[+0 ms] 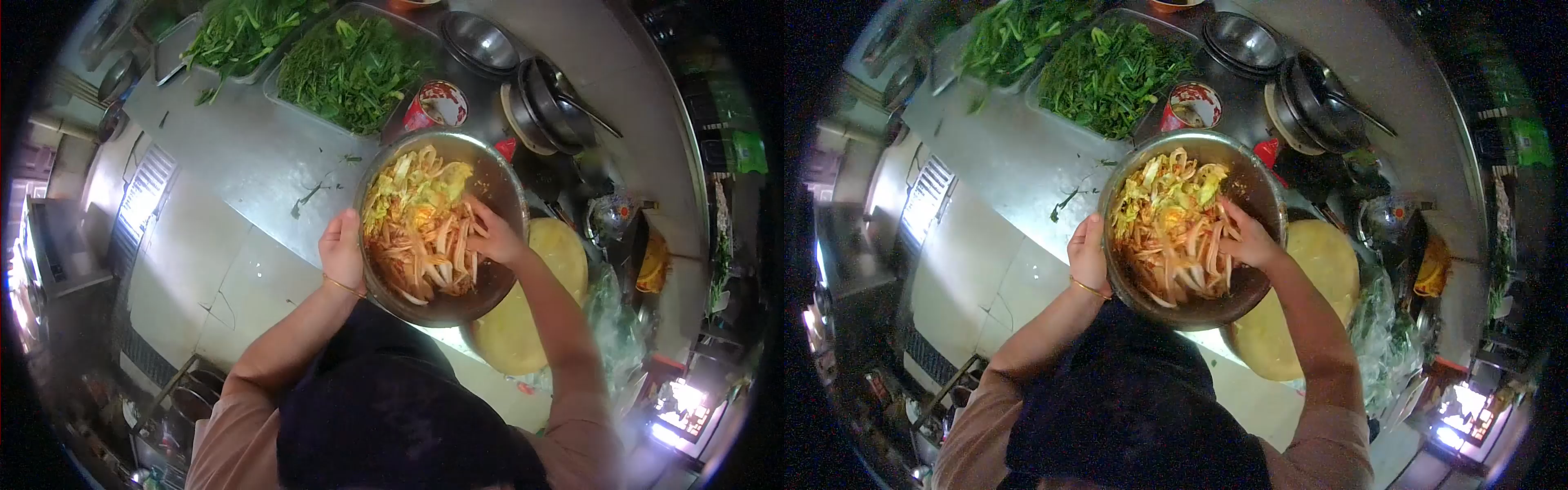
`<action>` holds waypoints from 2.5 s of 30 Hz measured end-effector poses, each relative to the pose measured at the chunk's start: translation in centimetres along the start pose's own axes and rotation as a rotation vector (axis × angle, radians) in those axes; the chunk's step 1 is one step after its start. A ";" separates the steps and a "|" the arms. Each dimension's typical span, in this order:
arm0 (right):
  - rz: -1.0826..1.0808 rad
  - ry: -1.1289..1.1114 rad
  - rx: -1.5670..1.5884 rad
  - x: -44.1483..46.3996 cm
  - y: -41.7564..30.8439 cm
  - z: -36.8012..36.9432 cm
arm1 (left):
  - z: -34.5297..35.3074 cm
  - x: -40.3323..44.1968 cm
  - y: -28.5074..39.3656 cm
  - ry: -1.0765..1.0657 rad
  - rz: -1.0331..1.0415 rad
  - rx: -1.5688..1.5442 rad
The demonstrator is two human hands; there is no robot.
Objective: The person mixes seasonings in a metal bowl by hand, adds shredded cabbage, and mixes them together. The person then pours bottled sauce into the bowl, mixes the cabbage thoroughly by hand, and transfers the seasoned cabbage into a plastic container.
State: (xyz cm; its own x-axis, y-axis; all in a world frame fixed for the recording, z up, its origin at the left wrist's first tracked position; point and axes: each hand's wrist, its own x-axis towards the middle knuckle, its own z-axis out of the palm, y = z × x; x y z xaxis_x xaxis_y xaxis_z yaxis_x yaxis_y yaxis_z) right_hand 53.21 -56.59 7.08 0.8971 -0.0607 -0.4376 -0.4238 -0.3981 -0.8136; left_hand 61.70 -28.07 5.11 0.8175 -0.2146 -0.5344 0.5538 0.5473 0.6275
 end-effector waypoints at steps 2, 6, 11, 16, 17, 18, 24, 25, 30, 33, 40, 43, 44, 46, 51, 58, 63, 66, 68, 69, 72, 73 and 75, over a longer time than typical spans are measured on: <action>-0.093 0.062 -0.165 -1.3 -1.7 0.1 | -0.3 0.0 -0.2 -0.030 0.003 -0.037; -0.334 0.256 -0.647 -1.0 -8.2 5.7 | -0.2 0.1 -0.1 -0.028 0.012 -0.076; -0.389 0.013 -1.112 2.9 -8.5 11.7 | -0.4 0.2 0.0 -0.098 0.015 -0.123; 0.016 0.012 -1.151 1.4 -4.6 4.9 | -0.4 0.2 -0.2 -0.053 0.005 -0.092; 0.053 0.032 -1.159 0.2 -4.3 3.6 | -0.1 0.5 -0.3 -0.055 0.013 -0.104; 0.088 0.046 -1.169 -1.4 -4.0 2.8 | -0.2 0.7 -0.5 -0.043 0.016 -0.089; 0.062 0.197 -1.048 -0.5 -0.6 7.9 | -0.6 1.5 -0.9 -0.036 0.001 -0.071; 0.085 0.259 -0.967 0.8 -1.0 9.9 | -0.7 1.5 -0.9 -0.038 0.001 -0.075; 0.179 -0.230 -1.190 1.9 -6.0 6.7 | -0.8 0.9 0.1 -0.041 -0.029 -0.040; 0.144 -0.054 -1.214 1.0 -3.1 4.9 | -0.9 1.4 -0.3 -0.025 -0.009 -0.019; 0.101 -0.234 -1.113 2.9 -3.0 12.2 | 0.0 0.8 0.9 -0.032 -0.025 -0.034; 0.036 -0.337 -1.231 4.0 -1.8 6.2 | 0.2 0.6 0.9 -0.016 -0.023 -0.024; 0.113 -0.057 -1.148 3.7 -1.3 6.1 | 0.1 0.7 0.8 -0.010 -0.017 -0.022; 0.061 0.034 -1.175 2.7 -1.3 9.1 | 0.1 1.0 0.7 -0.005 -0.003 -0.017; 0.034 -0.138 -0.925 -0.7 -3.8 9.5 | -0.4 1.4 0.2 -0.010 -0.001 -0.017; 0.171 0.283 -0.974 0.0 -1.6 6.1 | 0.5 0.4 1.3 -0.004 -0.021 -0.006; 0.055 0.134 -0.768 2.2 -0.6 12.6 | -0.1 0.7 1.0 0.009 -0.010 0.037; 0.222 -0.173 -1.249 1.6 -3.7 7.6 | -0.4 0.0 0.9 0.010 -0.030 0.031; 0.136 -0.129 -1.396 1.8 -2.5 5.2 | 0.0 -0.1 0.9 0.020 -0.031 0.027; 0.040 -0.004 -1.340 1.7 -0.8 5.3 | 0.0 -0.4 1.0 0.034 -0.039 0.037; -0.056 0.176 -1.020 2.0 -3.1 3.8 | -0.1 -0.1 0.7 0.039 -0.054 0.011; -0.055 0.191 -0.891 2.2 -4.6 3.3 | 0.1 -0.1 1.0 0.030 -0.051 0.028; -0.310 0.356 -0.688 5.5 -6.6 3.2 | 0.5 -0.5 1.7 0.021 -0.049 0.074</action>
State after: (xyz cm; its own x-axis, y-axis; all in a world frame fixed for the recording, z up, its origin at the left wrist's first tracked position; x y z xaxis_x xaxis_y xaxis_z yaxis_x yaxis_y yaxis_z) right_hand 60.51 -51.37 8.79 0.9953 -0.0960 0.0086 -0.0840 -0.9076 -0.4113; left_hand 62.37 -27.42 6.73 0.7858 -0.2220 -0.5772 0.6041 0.4751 0.6398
